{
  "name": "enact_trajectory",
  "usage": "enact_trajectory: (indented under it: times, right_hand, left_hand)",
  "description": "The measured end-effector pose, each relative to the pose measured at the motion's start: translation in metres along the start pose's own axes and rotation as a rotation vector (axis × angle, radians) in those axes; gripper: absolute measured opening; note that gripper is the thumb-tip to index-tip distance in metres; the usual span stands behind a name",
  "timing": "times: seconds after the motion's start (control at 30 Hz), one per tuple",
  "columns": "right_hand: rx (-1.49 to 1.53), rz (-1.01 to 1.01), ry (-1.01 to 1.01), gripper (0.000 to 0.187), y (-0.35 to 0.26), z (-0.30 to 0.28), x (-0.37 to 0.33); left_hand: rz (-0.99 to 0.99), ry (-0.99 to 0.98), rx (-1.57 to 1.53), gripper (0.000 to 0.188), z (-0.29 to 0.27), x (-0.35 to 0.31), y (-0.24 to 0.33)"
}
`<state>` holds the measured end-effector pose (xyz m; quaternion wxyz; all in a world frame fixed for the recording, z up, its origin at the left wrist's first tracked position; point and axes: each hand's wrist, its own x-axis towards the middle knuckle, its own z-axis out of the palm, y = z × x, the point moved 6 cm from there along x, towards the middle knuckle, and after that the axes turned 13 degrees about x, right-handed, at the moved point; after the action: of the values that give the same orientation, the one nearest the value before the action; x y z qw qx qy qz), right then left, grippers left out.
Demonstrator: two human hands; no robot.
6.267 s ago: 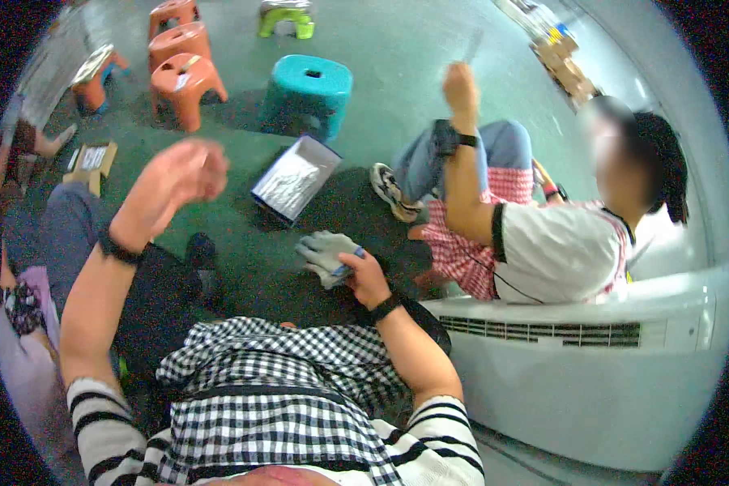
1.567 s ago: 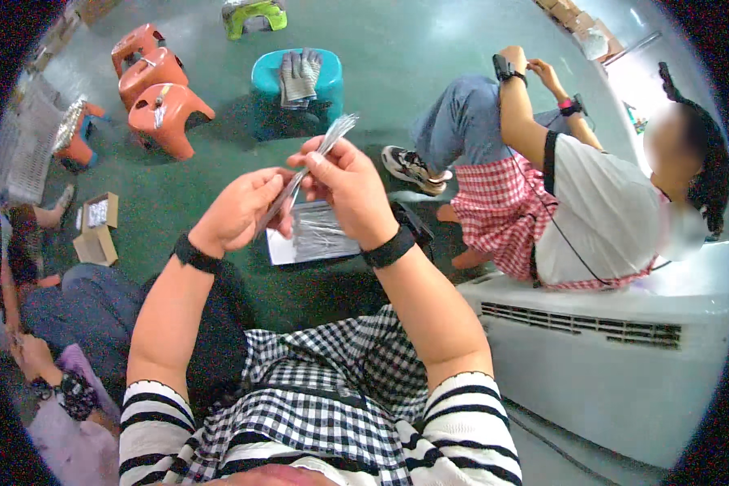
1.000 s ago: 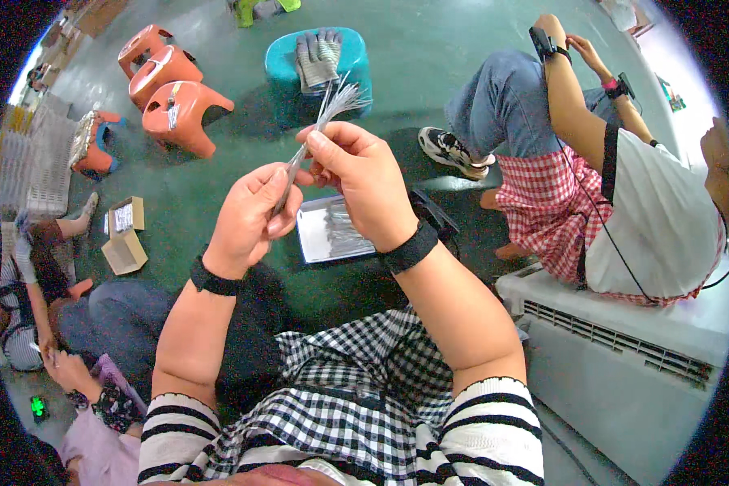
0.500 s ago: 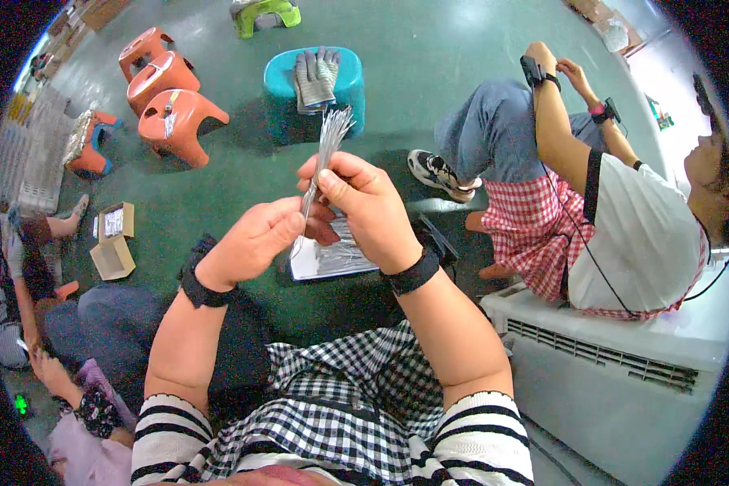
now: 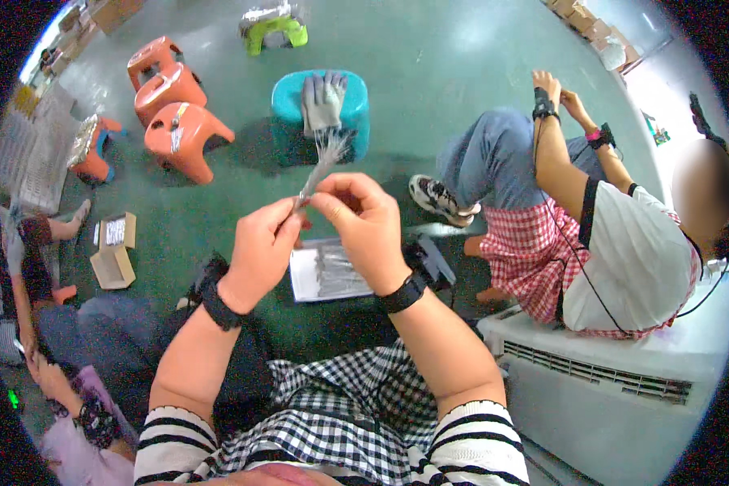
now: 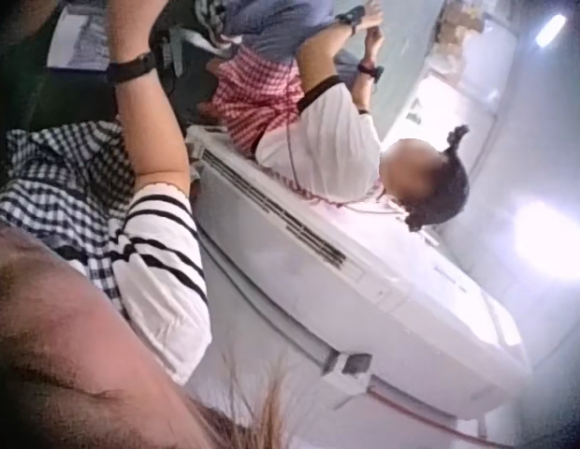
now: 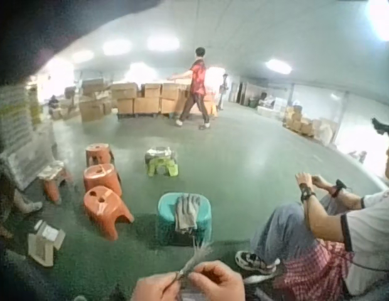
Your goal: The person takes off their gloves, sits down, picks up a bundle of metal pins from a box, and separates the pins one by one by hand.
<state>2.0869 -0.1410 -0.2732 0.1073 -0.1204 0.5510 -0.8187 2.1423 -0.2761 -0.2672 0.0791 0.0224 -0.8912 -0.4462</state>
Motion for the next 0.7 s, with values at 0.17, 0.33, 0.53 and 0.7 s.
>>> enact_trajectory:
  times: [0.17,0.33,0.53,0.7]
  right_hand:
    - [-0.065,-0.04,0.008,0.011,0.012,0.004,-0.002]
    - [-0.16,-0.009,0.009,0.014,0.004,0.008,-0.011]
    - [0.004,0.141,0.04,0.014,0.009,0.011,-0.016]
    - [0.008,0.113,-0.038,0.015,0.011,0.011,-0.018]
  left_hand:
    - [0.13,0.158,0.102,0.023,-0.003,-0.01,0.005]
    - [0.23,0.175,0.228,0.015,-0.007,-0.019,0.016]
    - [0.246,0.2,0.217,0.012,-0.014,-0.021,0.016]
    - [0.098,0.196,-0.047,0.019,-0.01,-0.019,0.007]
